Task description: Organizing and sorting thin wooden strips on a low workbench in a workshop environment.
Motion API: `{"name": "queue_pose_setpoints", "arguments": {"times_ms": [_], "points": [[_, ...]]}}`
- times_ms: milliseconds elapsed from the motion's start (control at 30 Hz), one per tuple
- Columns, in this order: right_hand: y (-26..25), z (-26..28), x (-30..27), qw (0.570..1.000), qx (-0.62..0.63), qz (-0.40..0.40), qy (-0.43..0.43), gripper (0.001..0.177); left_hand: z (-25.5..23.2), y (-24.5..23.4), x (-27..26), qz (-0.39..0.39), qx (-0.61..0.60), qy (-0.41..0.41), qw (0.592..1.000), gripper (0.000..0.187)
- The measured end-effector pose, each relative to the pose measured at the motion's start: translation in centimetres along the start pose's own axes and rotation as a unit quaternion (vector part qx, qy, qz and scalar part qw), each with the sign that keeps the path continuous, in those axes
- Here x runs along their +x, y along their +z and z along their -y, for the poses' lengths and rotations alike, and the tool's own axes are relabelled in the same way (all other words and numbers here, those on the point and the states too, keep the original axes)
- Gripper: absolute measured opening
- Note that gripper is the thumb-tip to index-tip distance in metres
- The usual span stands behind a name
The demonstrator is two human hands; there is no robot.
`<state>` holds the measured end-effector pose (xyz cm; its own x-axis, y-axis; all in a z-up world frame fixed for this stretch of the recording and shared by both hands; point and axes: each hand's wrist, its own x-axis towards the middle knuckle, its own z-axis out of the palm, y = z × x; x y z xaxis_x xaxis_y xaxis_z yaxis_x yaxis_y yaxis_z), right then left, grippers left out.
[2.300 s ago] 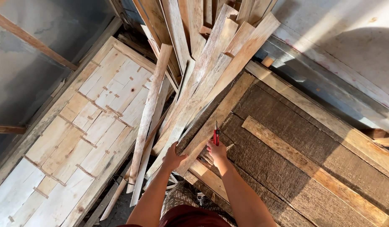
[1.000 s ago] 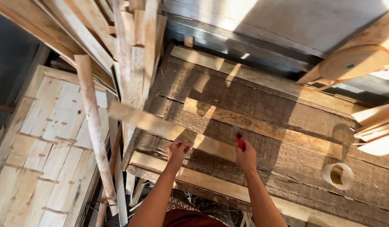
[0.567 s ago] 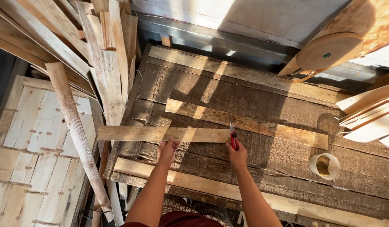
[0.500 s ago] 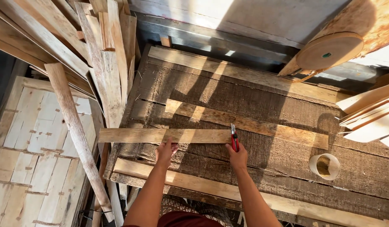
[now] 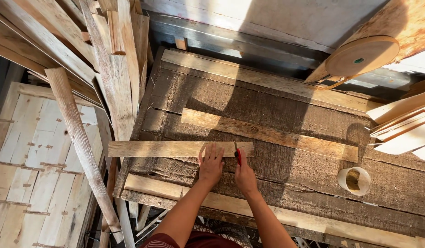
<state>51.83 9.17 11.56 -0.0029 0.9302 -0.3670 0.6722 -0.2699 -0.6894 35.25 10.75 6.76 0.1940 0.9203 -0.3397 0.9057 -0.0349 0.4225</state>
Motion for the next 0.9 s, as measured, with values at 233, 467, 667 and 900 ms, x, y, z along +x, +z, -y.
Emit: {"name": "queue_pose_setpoints", "arguments": {"times_ms": [233,467,667,900], "points": [[0.7,1.2,0.9,0.995,-0.09,0.008,-0.029,0.068,-0.4,-0.9,0.2,0.097,0.039,-0.03,0.994,0.069],[1.3,0.3,1.4,0.993,-0.118,0.014,-0.027,0.071,-0.5,-1.3,0.5,0.121,0.045,-0.031,0.991,0.072],[1.4,0.3,1.4,0.992,-0.117,0.002,-0.046,0.072,-0.4,-1.1,0.7,0.13,0.05,-0.03,0.99,0.072],[1.4,2.3,1.4,0.981,-0.185,0.049,0.01,0.074,-0.7,-1.4,0.6,0.141,0.078,-0.031,0.986,0.072]]}}
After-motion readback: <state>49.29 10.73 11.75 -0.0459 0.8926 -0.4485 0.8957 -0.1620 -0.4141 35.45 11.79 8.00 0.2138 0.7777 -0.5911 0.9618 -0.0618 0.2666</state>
